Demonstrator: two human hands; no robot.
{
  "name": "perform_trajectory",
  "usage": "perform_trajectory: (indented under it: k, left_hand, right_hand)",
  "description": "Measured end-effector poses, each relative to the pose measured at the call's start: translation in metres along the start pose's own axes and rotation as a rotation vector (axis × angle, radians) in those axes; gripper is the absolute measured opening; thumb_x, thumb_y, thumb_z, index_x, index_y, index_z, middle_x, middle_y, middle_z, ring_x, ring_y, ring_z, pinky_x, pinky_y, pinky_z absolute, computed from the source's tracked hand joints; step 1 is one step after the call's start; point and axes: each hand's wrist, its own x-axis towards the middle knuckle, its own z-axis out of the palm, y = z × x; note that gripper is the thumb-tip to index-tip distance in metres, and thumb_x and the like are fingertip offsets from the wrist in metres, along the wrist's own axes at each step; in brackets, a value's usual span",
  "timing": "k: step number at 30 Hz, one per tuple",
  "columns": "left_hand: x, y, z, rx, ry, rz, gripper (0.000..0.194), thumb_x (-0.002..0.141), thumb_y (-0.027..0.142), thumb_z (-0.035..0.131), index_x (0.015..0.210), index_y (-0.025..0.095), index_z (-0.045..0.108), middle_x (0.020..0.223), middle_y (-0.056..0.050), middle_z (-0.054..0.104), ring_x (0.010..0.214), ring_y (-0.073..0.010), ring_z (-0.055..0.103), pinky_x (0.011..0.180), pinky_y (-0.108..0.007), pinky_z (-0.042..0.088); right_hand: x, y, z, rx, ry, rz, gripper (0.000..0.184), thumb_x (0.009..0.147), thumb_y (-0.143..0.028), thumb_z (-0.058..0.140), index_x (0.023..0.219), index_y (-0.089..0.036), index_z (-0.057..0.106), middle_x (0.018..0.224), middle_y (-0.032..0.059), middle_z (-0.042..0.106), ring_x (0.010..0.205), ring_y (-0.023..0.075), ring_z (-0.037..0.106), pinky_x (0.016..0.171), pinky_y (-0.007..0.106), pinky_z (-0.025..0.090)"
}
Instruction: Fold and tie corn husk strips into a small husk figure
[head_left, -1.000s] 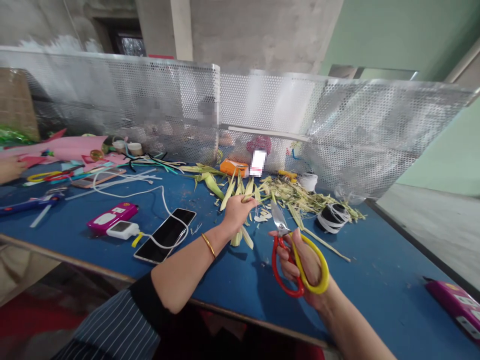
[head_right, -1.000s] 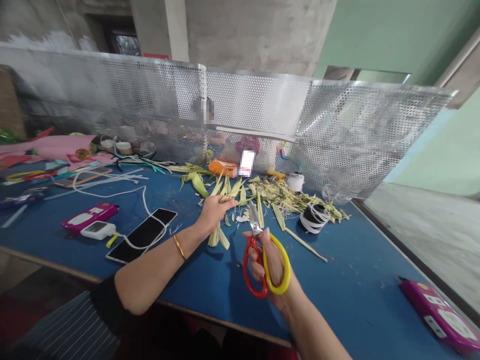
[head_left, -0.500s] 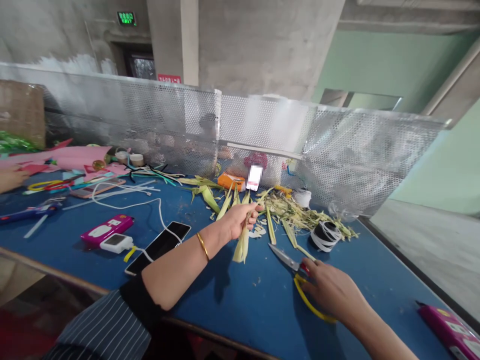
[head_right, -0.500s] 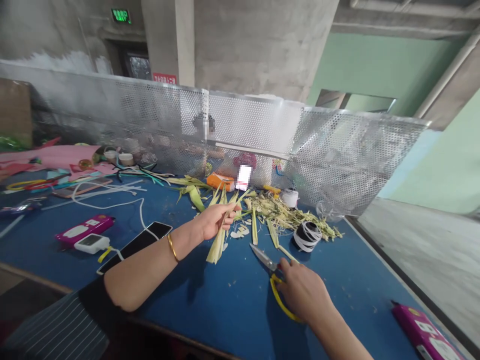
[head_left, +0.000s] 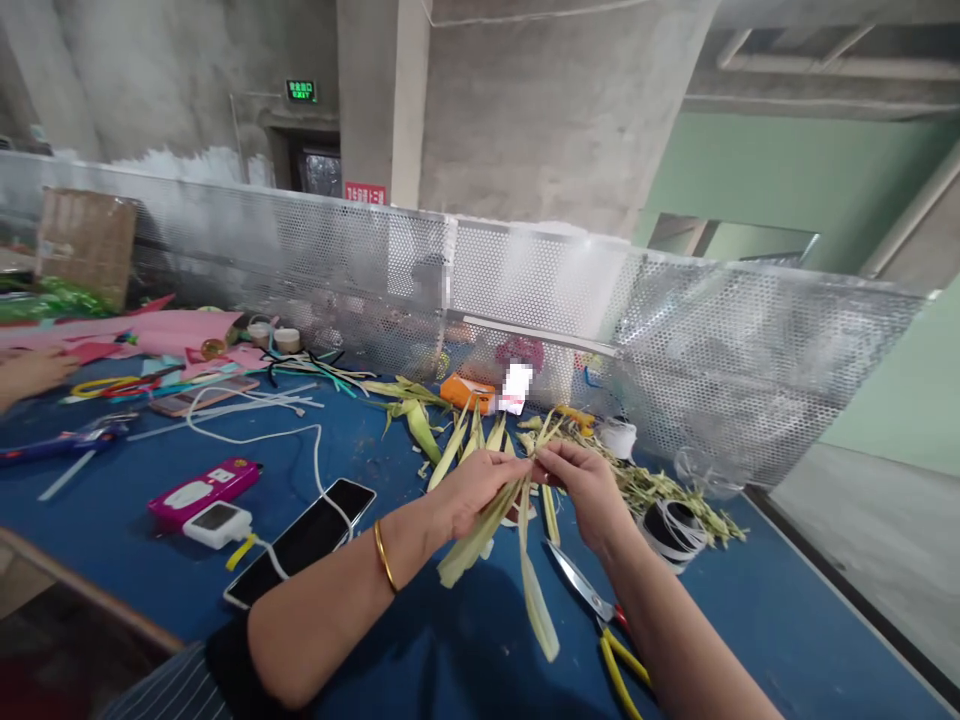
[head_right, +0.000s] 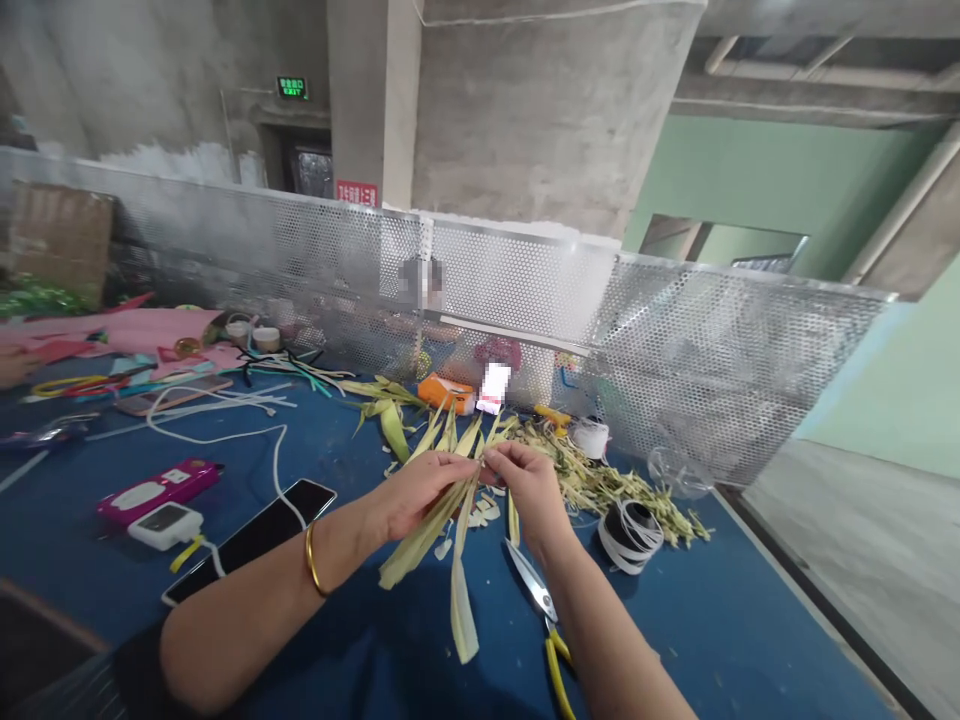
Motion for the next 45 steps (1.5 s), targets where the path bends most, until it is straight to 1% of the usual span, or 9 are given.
perform_trajectory:
  k: [4, 7, 10, 13, 17, 21, 27, 36, 45]
  left_hand:
    - [0.017, 0.008, -0.009, 0.205, -0.013, 0.112, 0.031, 0.068, 0.040, 0.078, 0.076, 0.012, 0.068, 0.060, 0.002, 0.056, 0.051, -0.0076, 0.046, 0.052, -0.023, 0.038]
    - [0.028, 0.008, -0.008, 0.269, -0.055, 0.184, 0.032, 0.068, 0.043, 0.077, 0.069, 0.013, 0.065, 0.054, 0.005, 0.051, 0.049, -0.0065, 0.041, 0.050, -0.022, 0.030]
    - [0.034, 0.005, -0.005, 0.192, -0.099, 0.119, 0.033, 0.067, 0.046, 0.076, 0.070, 0.014, 0.067, 0.057, 0.002, 0.056, 0.052, -0.0091, 0.047, 0.052, -0.024, 0.035]
    - [0.036, 0.002, -0.003, 0.126, -0.049, 0.040, 0.033, 0.064, 0.044, 0.077, 0.071, 0.013, 0.070, 0.063, -0.001, 0.060, 0.057, -0.0111, 0.052, 0.056, -0.025, 0.039]
    - [0.036, 0.002, -0.004, 0.179, -0.047, 0.034, 0.030, 0.069, 0.043, 0.073, 0.072, 0.013, 0.070, 0.056, 0.002, 0.054, 0.051, -0.0084, 0.044, 0.051, -0.024, 0.031]
    - [0.035, 0.010, -0.003, 0.170, -0.121, 0.028, 0.029, 0.072, 0.042, 0.072, 0.073, 0.013, 0.070, 0.056, 0.003, 0.053, 0.051, -0.0069, 0.040, 0.051, -0.024, 0.027]
    - [0.030, 0.018, -0.002, 0.160, -0.079, -0.025, 0.024, 0.065, 0.027, 0.074, 0.083, 0.013, 0.073, 0.068, 0.000, 0.063, 0.057, -0.0090, 0.049, 0.059, -0.025, 0.036]
    - [0.027, 0.027, -0.013, 0.466, 0.007, 0.212, 0.012, 0.071, 0.026, 0.068, 0.072, 0.014, 0.069, 0.067, -0.001, 0.061, 0.063, -0.0109, 0.050, 0.062, -0.025, 0.038]
    - [0.033, 0.022, -0.019, 0.698, 0.069, 0.319, 0.013, 0.076, 0.023, 0.060, 0.080, 0.016, 0.069, 0.074, -0.002, 0.066, 0.067, -0.0143, 0.055, 0.063, -0.025, 0.039]
  right_hand:
    - [0.009, 0.004, -0.003, 0.058, 0.059, -0.005, 0.029, 0.064, -0.041, 0.079, 0.058, -0.017, 0.063, 0.054, -0.0024, 0.055, 0.054, 0.0110, 0.045, 0.056, 0.026, 0.035]
    - [0.011, 0.006, -0.009, 0.129, 0.074, 0.012, 0.030, 0.063, -0.039, 0.081, 0.057, -0.016, 0.062, 0.055, -0.0024, 0.054, 0.056, 0.0103, 0.044, 0.057, 0.024, 0.035]
    - [0.012, 0.009, -0.014, 0.231, 0.044, 0.110, 0.031, 0.063, -0.038, 0.082, 0.057, -0.016, 0.062, 0.055, -0.0026, 0.053, 0.055, 0.0094, 0.044, 0.056, 0.023, 0.036]
    - [0.012, 0.012, -0.017, 0.251, 0.014, 0.167, 0.031, 0.064, -0.041, 0.083, 0.063, -0.016, 0.066, 0.056, -0.0023, 0.054, 0.055, 0.0088, 0.045, 0.056, 0.021, 0.036]
    - [0.012, 0.014, -0.018, 0.264, 0.035, 0.198, 0.030, 0.062, -0.039, 0.086, 0.062, -0.015, 0.067, 0.056, -0.0019, 0.056, 0.057, 0.0081, 0.046, 0.056, 0.019, 0.038]
    - [0.013, 0.014, -0.023, 0.377, 0.089, 0.216, 0.025, 0.062, -0.035, 0.086, 0.066, -0.016, 0.070, 0.056, -0.0021, 0.055, 0.055, 0.0080, 0.047, 0.055, 0.019, 0.041]
    - [0.015, 0.010, -0.034, 0.386, 0.160, 0.167, 0.025, 0.062, -0.036, 0.086, 0.074, -0.018, 0.073, 0.063, -0.0018, 0.057, 0.058, 0.0087, 0.048, 0.055, 0.019, 0.042]
    - [0.012, 0.002, -0.040, 0.087, 0.241, 0.005, 0.029, 0.066, -0.045, 0.081, 0.070, -0.019, 0.071, 0.064, -0.0003, 0.058, 0.060, 0.0118, 0.046, 0.057, 0.024, 0.039]
    - [0.009, -0.003, -0.034, 0.302, 0.131, 0.159, 0.026, 0.063, -0.036, 0.084, 0.068, -0.017, 0.069, 0.058, -0.0013, 0.057, 0.052, 0.0092, 0.048, 0.050, 0.022, 0.042]
